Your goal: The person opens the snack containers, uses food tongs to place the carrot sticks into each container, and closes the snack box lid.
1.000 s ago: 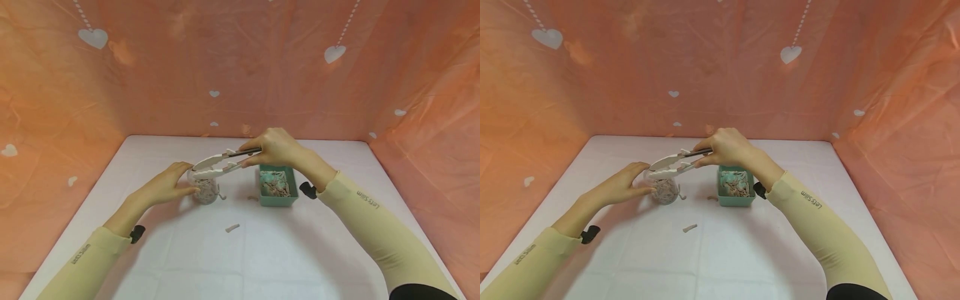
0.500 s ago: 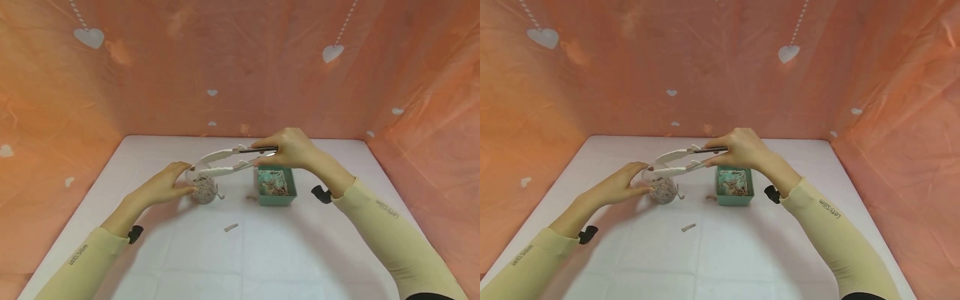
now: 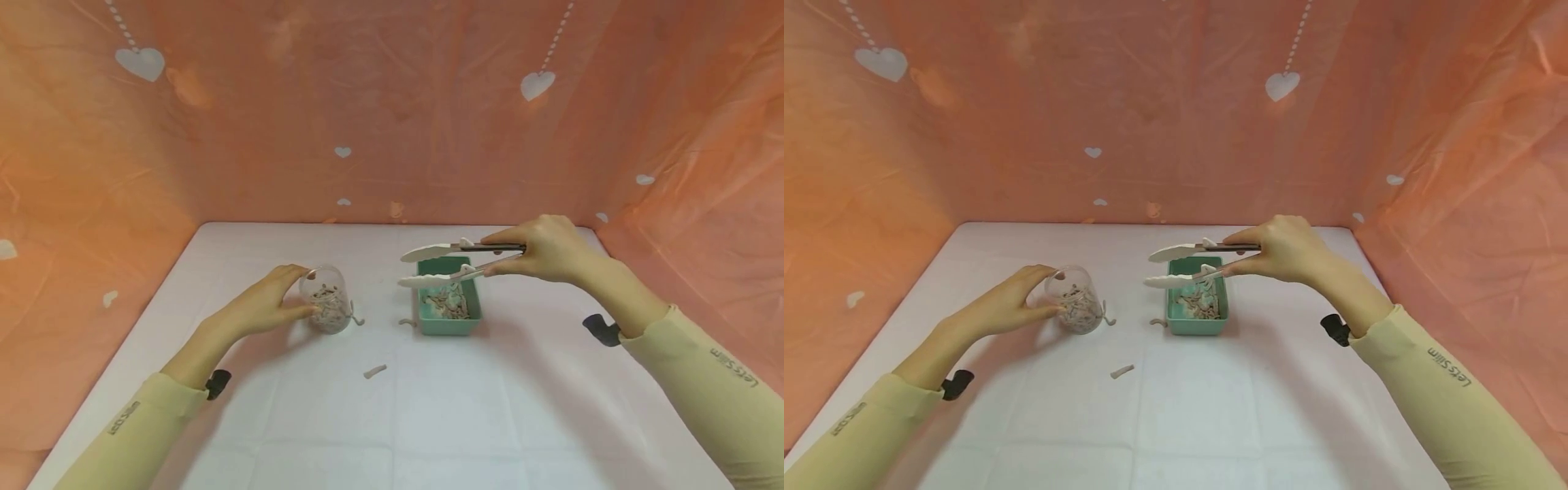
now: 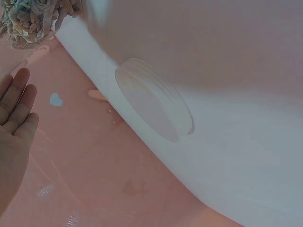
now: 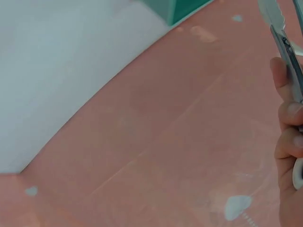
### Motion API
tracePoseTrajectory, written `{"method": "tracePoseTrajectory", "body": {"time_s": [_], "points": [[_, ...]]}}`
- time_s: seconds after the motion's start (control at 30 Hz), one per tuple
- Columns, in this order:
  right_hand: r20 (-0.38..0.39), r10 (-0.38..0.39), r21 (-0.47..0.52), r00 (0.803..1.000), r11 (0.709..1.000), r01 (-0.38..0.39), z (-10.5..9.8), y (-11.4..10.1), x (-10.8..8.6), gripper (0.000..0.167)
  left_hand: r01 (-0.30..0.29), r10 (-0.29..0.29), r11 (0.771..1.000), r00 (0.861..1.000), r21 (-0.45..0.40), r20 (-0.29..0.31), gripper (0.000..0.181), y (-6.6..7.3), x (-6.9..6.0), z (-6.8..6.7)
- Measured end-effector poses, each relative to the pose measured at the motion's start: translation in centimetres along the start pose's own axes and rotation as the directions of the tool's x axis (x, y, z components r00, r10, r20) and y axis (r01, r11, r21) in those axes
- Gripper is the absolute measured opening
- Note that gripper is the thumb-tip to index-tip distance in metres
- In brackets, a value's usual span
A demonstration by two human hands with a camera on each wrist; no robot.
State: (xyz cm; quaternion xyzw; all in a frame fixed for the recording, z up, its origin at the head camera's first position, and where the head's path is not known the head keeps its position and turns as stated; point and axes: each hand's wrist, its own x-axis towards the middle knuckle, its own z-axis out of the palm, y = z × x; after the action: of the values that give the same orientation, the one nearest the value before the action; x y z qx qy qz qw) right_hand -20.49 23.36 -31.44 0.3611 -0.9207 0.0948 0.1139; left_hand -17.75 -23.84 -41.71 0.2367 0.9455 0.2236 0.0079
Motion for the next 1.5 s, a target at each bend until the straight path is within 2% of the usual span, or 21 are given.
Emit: {"method": "tracePoseTrajectory", "body": {"time_s": [0.17, 0.4, 0.57, 0.77, 1.03, 1.37, 1.5], "points": [[0.059, 0.034, -0.047, 0.998, 0.998, -0.031, -0.6, 1.4, -0.9, 0.044, 0.013, -0.013, 1.000, 1.000, 0.004, -0.003, 0.068, -0.1, -0.3, 0.0], [0.162, 0.010, -0.109, 0.987, 0.994, 0.008, -1.1, 2.2, -0.4, 0.050, 0.010, -0.010, 1.000, 1.000, 0.005, 0.001, 0.068, -0.3, -0.4, 0.0], [0.251, 0.028, -0.136, 0.968, 0.991, 0.007, -1.0, 1.9, 0.6, 0.058, 0.015, -0.015, 1.000, 1.000, -0.002, 0.006, 0.070, -0.2, -0.3, 0.1], [0.331, 0.078, -0.166, 0.940, 0.986, -0.024, -0.7, 1.4, 1.6, 0.059, 0.006, -0.006, 1.000, 1.000, -0.009, 0.005, 0.069, -0.1, -0.1, 0.2], [0.355, 0.097, -0.238, 0.930, 0.971, -0.010, -0.5, 0.6, 2.5, 0.061, 0.009, -0.009, 1.000, 1.000, -0.012, 0.010, 0.070, 0.0, 0.0, 0.1], [0.415, 0.095, -0.232, 0.905, 0.973, 0.004, -0.1, 0.3, 3.7, 0.058, 0.013, -0.013, 1.000, 1.000, -0.015, 0.012, 0.068, 0.0, -0.1, 0.1], [0.417, 0.080, -0.226, 0.905, 0.974, 0.018, -0.1, 0.4, 3.8, 0.053, 0.009, -0.009, 1.000, 1.000, -0.016, 0.012, 0.068, 0.0, -0.2, 0.1]]}}
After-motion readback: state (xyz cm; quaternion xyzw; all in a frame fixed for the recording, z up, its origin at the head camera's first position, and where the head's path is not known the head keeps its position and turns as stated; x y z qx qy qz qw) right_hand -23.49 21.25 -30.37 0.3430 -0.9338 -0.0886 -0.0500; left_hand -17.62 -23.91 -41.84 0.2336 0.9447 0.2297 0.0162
